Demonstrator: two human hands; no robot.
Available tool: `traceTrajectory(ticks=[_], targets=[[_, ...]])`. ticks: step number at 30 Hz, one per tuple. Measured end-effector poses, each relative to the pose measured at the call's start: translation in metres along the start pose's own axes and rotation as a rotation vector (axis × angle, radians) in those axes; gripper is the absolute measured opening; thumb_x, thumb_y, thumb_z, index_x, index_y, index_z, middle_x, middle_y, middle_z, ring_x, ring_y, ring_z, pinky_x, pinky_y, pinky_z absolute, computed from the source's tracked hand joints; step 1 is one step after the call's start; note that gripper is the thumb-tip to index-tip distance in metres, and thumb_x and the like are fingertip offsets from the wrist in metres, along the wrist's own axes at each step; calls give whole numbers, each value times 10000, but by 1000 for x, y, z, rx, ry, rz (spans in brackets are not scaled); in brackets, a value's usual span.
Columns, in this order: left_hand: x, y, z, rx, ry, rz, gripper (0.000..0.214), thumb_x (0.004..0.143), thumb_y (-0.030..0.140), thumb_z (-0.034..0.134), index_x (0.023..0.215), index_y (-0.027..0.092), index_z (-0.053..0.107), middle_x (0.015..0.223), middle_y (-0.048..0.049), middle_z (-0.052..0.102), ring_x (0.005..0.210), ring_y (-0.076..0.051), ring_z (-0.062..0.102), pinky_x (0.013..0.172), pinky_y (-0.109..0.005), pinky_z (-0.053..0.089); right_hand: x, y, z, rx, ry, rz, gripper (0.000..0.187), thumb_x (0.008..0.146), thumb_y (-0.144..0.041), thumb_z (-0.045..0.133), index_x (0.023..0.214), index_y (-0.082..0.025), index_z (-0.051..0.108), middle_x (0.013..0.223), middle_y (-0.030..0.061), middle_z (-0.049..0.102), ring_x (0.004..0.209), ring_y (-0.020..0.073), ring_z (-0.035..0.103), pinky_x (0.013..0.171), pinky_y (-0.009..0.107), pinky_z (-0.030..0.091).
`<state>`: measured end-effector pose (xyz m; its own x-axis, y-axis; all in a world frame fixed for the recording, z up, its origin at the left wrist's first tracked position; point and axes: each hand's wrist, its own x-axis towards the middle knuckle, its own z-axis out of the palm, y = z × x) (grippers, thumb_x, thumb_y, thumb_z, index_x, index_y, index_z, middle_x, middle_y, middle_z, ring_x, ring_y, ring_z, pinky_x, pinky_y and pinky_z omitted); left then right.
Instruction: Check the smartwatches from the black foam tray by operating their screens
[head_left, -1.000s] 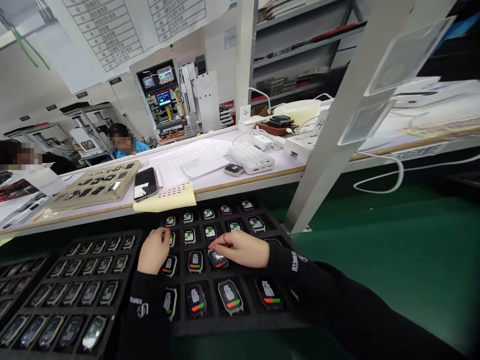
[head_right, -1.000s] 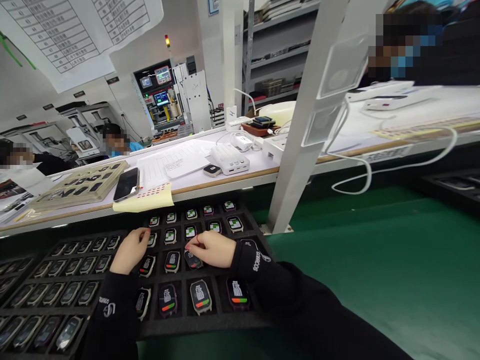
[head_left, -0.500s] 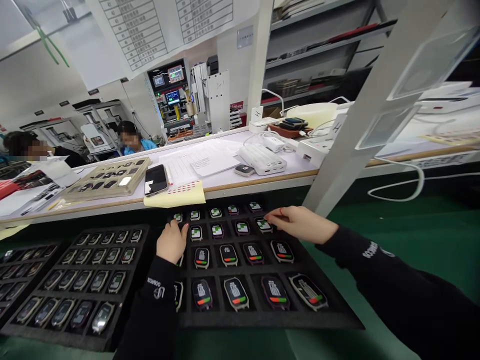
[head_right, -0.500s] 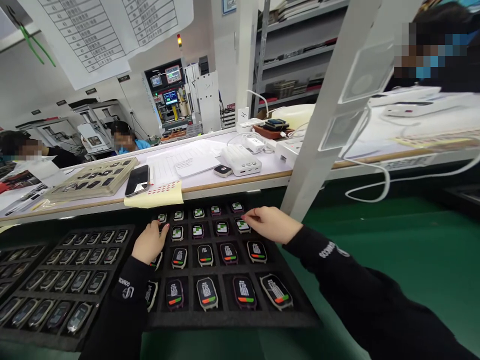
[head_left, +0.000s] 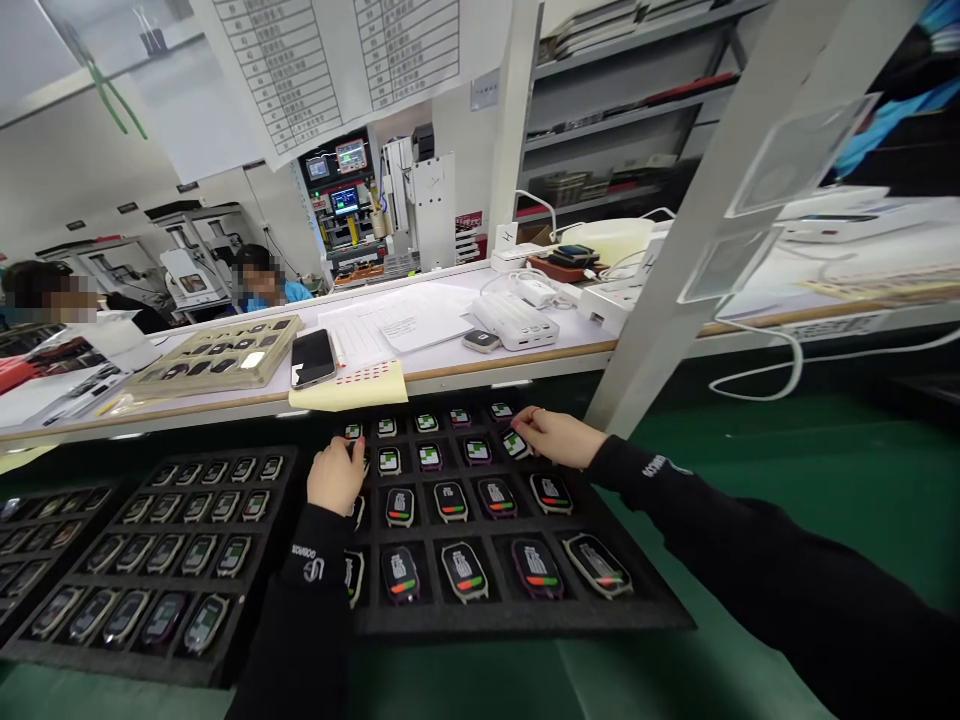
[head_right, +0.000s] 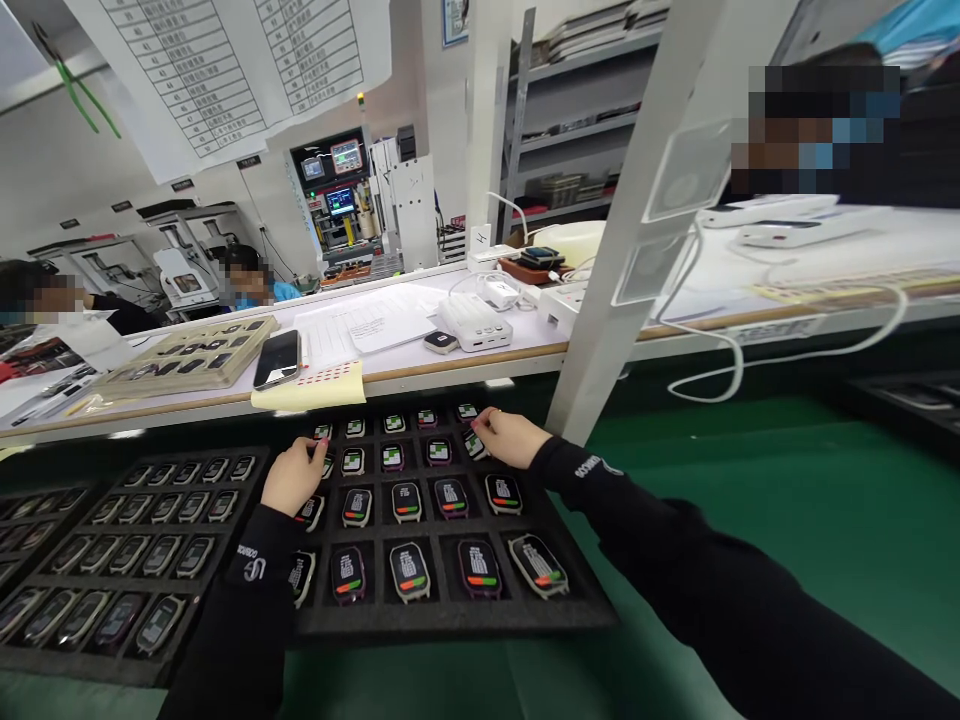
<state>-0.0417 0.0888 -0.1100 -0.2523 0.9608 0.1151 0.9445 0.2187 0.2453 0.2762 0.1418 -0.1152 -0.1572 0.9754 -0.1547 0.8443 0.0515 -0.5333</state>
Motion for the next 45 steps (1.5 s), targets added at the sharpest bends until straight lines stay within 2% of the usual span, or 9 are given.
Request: traceTrajectory(ticks=[14, 19, 23, 27, 31, 34, 37, 41, 45], targets=[[-1, -1, 6, -319, -120, 84, 388, 925, 381, 439, 1191, 127, 563, 1201, -171, 591, 1166, -260, 552, 989, -342, 414, 3, 3, 8, 260, -61, 33, 203, 985, -170, 394, 1086, -115, 562, 562, -23, 530, 421, 121, 466, 373, 184, 372], [0, -11, 3, -444, -219, 189, 438, 839, 334, 598, 1231, 145, 557, 1283, -150, 565, 1230, -263, 507, 1071, -369, 351, 1, 5, 8, 437, -73, 44, 161, 973, -142, 415, 1055, -122, 553, 512, -43, 473, 528, 145, 564, 375, 162, 386], [3, -23, -1, -583, -293, 183, 529, 679, 191, 744, 1184, 186, 591, 1064, -89, 667, 1027, -247, 627, 958, -379, 467, 0, 5, 4, 606, -76, 81, 138, 984, -117, 410, 1042, -126, 535, 553, -25, 500, 583, 149, 622, 362, 144, 400], [4, -28, -6, -726, -340, 91, 507, 681, 94, 706, 1166, 110, 559, 841, -78, 682, 796, -218, 669, 788, -364, 541, -2, 4, 2, 787, -73, 140, 176, 990, -77, 356, 1058, -141, 506, 727, 40, 596, 642, 157, 664, 425, 174, 503], [-10, -14, -25, -870, -343, 93, 531, 732, 141, 692, 1229, 122, 507, 977, -93, 667, 835, -175, 658, 829, -330, 533, -14, -7, 4, 987, -68, 132, 186, 1009, -92, 340, 1104, -160, 485, 851, 63, 626, 731, 169, 686, 575, 250, 602], [-28, 7, -42, -1087, -416, 150, 581, 762, 239, 696, 1291, 175, 467, 1027, -73, 640, 730, -142, 651, 685, -283, 551, -25, -27, 4, 1201, -125, 85, 185, 1018, -119, 355, 1107, -157, 512, 872, 69, 633, 688, 171, 683, 554, 263, 606], [-43, 30, -49, -1249, -359, 202, 592, 744, 258, 727, 1282, 216, 483, 1124, -69, 605, 721, -110, 630, 582, -205, 512, -33, -54, 3, 1316, -200, 15, 161, 1001, -127, 407, 1105, -161, 526, 864, 58, 627, 670, 173, 675, 495, 245, 582], [-51, 49, -42, -1345, -256, 219, 552, 753, 251, 720, 1261, 246, 506, 1199, -66, 583, 780, -104, 617, 588, -173, 489, -36, -85, 10, 1373, -273, -149, 259, 876, -98, 608, 1105, -177, 518, 872, 29, 618, 669, 153, 660, 494, 209, 554], [-52, 50, -27, -1328, -185, 152, 460, 763, 248, 692, 1197, 223, 541, 1190, -73, 590, 750, -107, 625, 556, -174, 460, -30, -95, 29, 1341, -221, -292, 347, 795, -140, 707, 1077, -196, 512, 922, 17, 615, 631, 126, 639, 451, 175, 519]])
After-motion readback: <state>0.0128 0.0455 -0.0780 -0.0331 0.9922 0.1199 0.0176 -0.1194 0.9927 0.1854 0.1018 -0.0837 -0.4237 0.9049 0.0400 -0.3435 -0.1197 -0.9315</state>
